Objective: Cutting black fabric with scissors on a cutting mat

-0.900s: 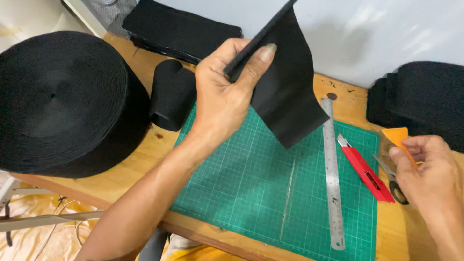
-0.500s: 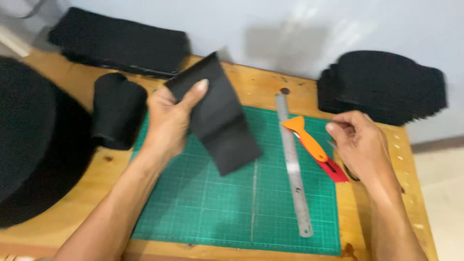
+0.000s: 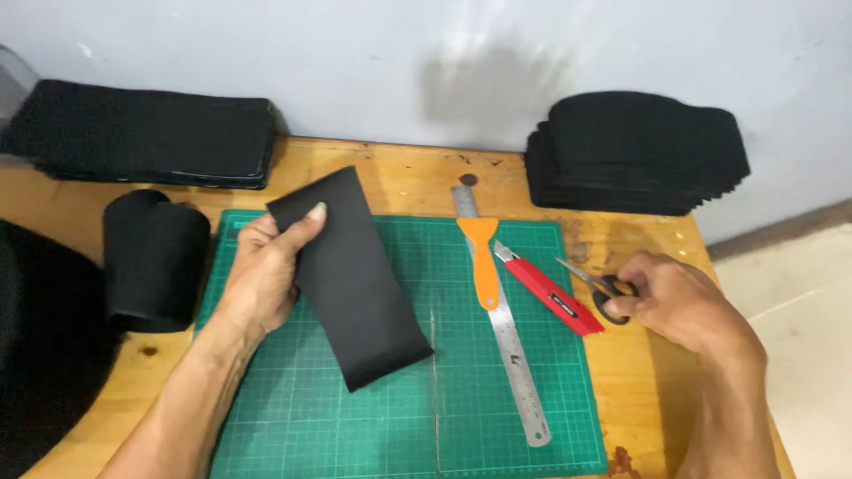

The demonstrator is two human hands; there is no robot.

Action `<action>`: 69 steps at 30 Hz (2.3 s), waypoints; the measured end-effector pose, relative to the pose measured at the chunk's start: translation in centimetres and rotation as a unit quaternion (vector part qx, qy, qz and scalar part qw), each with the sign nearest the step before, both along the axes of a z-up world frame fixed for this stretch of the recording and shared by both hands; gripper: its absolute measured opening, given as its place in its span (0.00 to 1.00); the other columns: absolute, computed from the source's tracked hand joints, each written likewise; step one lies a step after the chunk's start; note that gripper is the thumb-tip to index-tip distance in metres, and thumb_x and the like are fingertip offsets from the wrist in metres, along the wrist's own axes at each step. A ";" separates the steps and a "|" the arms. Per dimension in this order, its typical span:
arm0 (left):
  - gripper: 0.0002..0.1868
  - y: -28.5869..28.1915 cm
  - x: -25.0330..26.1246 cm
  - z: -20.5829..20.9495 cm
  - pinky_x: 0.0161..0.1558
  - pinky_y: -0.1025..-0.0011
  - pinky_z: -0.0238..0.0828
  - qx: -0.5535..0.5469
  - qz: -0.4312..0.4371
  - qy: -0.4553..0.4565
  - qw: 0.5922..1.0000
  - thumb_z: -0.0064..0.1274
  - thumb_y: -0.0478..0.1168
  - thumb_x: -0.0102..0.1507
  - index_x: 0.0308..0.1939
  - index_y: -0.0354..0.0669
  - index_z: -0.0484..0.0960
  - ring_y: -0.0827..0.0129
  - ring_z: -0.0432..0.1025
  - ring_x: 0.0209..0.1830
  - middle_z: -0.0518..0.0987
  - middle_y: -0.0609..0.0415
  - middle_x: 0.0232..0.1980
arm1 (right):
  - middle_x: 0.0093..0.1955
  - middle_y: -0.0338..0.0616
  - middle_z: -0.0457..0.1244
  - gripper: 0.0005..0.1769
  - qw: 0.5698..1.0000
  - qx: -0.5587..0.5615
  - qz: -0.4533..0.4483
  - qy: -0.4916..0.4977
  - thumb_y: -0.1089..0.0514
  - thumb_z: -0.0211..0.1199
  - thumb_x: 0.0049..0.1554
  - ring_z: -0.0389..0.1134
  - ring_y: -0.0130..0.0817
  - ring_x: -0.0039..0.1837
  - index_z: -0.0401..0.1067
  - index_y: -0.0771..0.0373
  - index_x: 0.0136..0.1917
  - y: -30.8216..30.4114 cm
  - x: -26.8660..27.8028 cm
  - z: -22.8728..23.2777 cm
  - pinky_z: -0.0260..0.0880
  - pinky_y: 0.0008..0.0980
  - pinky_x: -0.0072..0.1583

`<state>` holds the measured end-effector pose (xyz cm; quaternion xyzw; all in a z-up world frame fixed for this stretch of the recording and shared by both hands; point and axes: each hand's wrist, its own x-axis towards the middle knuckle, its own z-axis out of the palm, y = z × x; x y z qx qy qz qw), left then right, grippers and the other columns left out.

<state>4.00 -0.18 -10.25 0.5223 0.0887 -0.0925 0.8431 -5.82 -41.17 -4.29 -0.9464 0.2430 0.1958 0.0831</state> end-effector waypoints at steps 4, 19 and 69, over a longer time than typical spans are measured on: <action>0.07 0.4 -0.2 0.6 0.38 0.69 0.79 0.020 -0.024 0.010 0.999 0.61 0.38 0.61 0.41 0.40 0.85 0.67 0.80 0.34 0.86 0.50 0.41 | 0.49 0.34 0.74 0.13 1.000 -0.012 0.015 0.012 0.47 0.73 0.46 0.72 0.33 0.52 0.84 0.48 0.46 -2.1 0.2 -1.7 0.64 0.31 0.52; 0.13 0.7 -1.9 1.4 0.23 0.77 0.62 0.069 -0.167 0.056 0.982 0.65 0.40 0.59 0.24 0.46 0.78 0.77 0.71 0.21 0.81 0.59 0.26 | 0.66 0.41 0.68 0.25 0.995 -0.060 0.058 -0.048 0.54 0.66 0.54 0.70 0.42 0.64 0.78 0.52 0.65 -1.7 -1.5 0.2 0.68 0.35 0.62; 0.35 -6.0 -8.0 3.1 0.65 0.59 0.68 0.128 -0.131 0.166 0.969 0.67 0.62 0.53 0.46 0.31 0.90 0.63 0.77 0.56 0.86 0.42 0.47 | 0.39 0.45 0.64 0.22 0.546 0.713 -0.224 -0.378 0.74 0.68 0.51 0.74 0.39 0.42 0.62 0.63 0.54 21.1 0.6 -4.8 0.83 0.43 0.49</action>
